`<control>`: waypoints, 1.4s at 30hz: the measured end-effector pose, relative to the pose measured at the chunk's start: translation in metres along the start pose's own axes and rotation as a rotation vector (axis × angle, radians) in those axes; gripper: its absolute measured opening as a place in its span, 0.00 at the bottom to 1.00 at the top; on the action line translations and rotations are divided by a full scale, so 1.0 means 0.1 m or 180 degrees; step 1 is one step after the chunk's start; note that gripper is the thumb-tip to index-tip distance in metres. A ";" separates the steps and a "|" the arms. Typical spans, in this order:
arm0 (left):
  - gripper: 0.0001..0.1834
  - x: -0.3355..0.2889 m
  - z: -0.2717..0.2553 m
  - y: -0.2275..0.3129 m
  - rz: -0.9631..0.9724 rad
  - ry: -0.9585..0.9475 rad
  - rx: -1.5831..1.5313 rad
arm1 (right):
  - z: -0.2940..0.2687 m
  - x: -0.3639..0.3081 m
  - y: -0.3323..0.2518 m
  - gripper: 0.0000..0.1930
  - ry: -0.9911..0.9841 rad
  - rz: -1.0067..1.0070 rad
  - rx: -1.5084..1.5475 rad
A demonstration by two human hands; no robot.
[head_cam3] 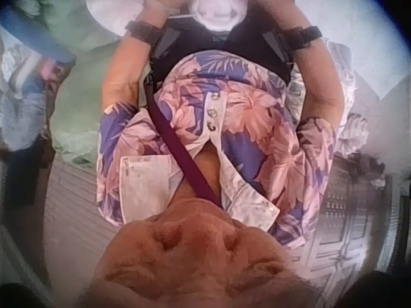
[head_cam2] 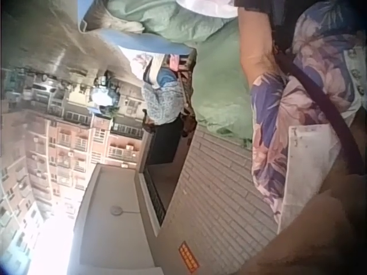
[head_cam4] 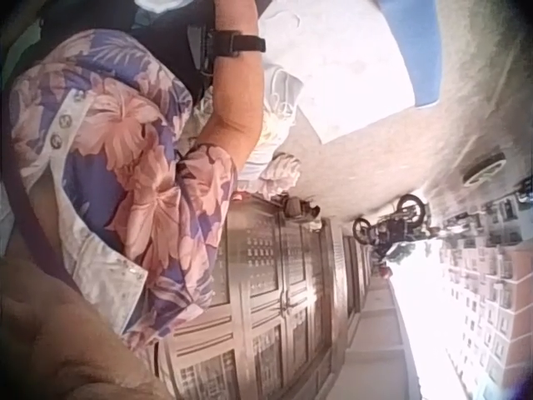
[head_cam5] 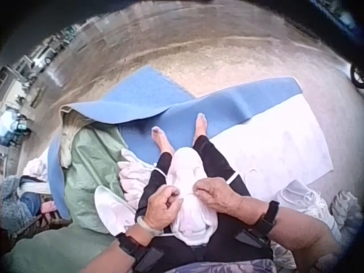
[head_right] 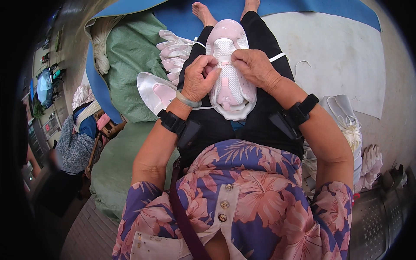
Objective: Lacing a white and pink shoe while sitting on the floor.
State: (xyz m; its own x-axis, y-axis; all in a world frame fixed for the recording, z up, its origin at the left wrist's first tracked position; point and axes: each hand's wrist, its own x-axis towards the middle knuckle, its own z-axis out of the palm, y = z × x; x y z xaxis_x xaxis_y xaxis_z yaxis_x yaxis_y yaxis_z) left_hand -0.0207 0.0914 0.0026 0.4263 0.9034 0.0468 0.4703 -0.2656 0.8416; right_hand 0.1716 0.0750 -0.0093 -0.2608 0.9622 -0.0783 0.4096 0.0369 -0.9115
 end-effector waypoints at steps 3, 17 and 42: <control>0.10 -0.01 0.03 0.00 0.0044 0.0022 0.0070 | 0.07 -0.01 0.05 0.06 0.0188 -0.0511 -0.0418; 0.11 0.04 0.04 -0.01 -0.0078 -0.0019 0.0166 | 0.14 -0.05 0.05 0.07 0.0467 0.0199 0.0027; 0.11 0.02 0.08 0.03 0.0525 0.0210 0.0595 | 0.34 -0.01 0.03 0.06 0.0884 0.0470 -0.0019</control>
State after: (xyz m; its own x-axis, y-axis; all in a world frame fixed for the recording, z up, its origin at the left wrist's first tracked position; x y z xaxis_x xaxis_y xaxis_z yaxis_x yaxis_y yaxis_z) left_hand -0.0127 0.0895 0.0012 0.4606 0.8611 0.2153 0.5359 -0.4631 0.7059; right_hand 0.1438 0.0647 -0.0254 0.0503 0.9941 -0.0956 0.4305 -0.1080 -0.8961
